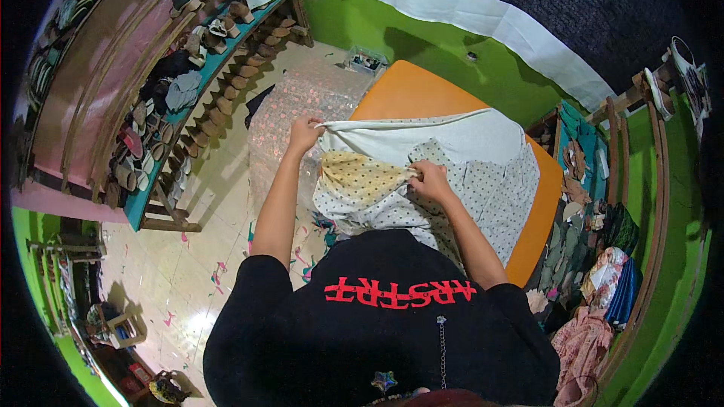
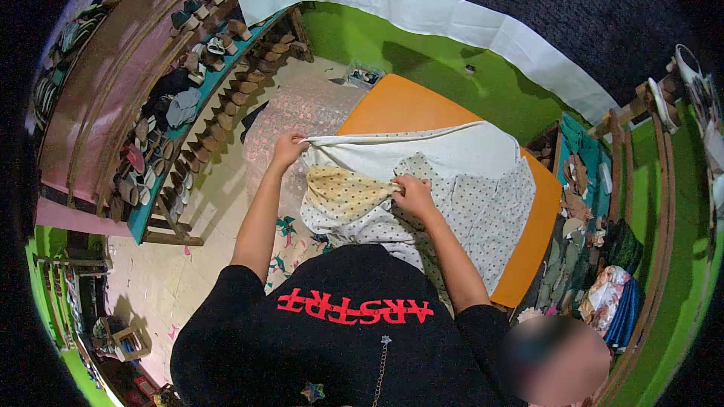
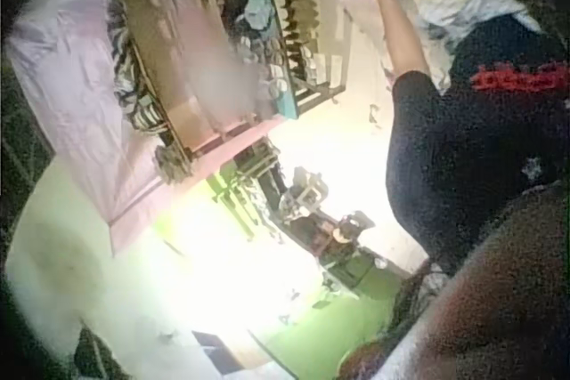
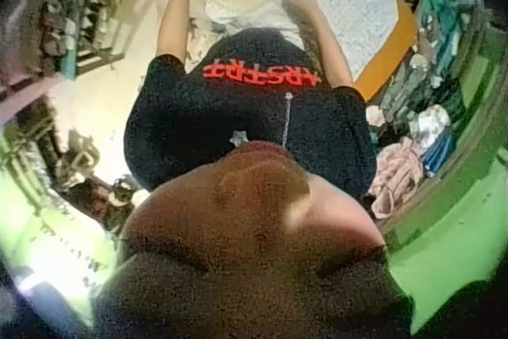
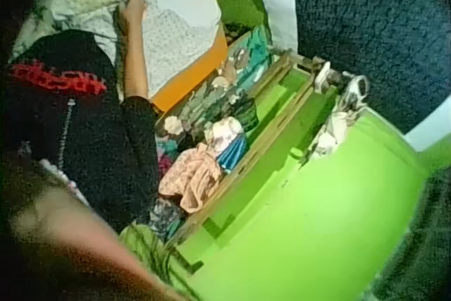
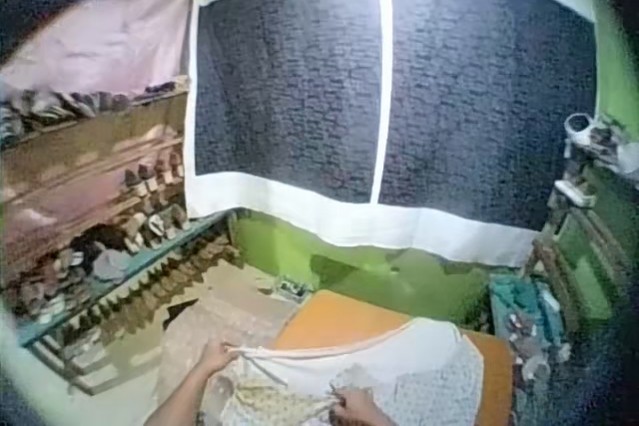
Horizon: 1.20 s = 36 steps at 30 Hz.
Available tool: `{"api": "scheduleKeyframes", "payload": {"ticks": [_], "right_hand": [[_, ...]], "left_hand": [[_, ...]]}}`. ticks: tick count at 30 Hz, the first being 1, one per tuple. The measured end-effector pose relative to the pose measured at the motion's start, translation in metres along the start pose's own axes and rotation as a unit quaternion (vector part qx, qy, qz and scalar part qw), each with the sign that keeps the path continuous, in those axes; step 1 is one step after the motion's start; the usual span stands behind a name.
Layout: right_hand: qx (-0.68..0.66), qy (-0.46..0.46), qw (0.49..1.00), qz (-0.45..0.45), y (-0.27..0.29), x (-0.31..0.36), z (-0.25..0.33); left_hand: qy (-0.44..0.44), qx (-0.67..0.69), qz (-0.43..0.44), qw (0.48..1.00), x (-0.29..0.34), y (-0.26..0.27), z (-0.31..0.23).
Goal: Folding various pieces of fabric and organizing them on shelves.
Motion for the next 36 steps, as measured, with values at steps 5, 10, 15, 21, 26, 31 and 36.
{"api": "scheduleKeyframes", "payload": {"ticks": [5,10,15,21,26,31,36], "right_hand": [[-0.065,-0.010,0.992,0.112,0.003,-0.020,0.048],[-0.218,0.041,0.951,0.214,-0.009,-0.022,0.086],[-0.199,-0.035,0.940,0.274,0.003,-0.018,0.105],[0.081,-0.201,0.883,0.416,-0.038,-0.009,0.061],[-0.185,-0.048,0.870,0.454,-0.030,-0.001,0.089],[-0.172,-0.138,0.877,0.427,0.009,0.007,0.061],[-0.038,-0.112,0.932,0.342,0.018,-0.007,0.050]], "left_hand": [[-0.221,-0.090,-0.140,0.961,0.038,-0.008,-0.040],[-0.254,-0.274,0.237,0.897,0.116,-0.030,-0.090],[-0.227,-0.308,0.126,0.916,0.133,-0.016,-0.052],[-0.313,-0.071,0.074,0.944,0.149,-0.056,-0.080],[-0.259,-0.207,0.170,0.928,0.143,-0.081,-0.061],[-0.270,-0.301,-0.007,0.915,0.147,-0.001,-0.067],[-0.240,-0.197,0.041,0.950,0.168,0.010,-0.042]]}}
Point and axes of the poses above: each hand's wrist, its own x-axis away from the middle knuckle, its own y-axis out of the back of the hand, z = x × y, the point moved 5 cm from there along -x, towards the middle knuckle, and after that the axes turned 14 degrees about -x, right-handed, at the moved point
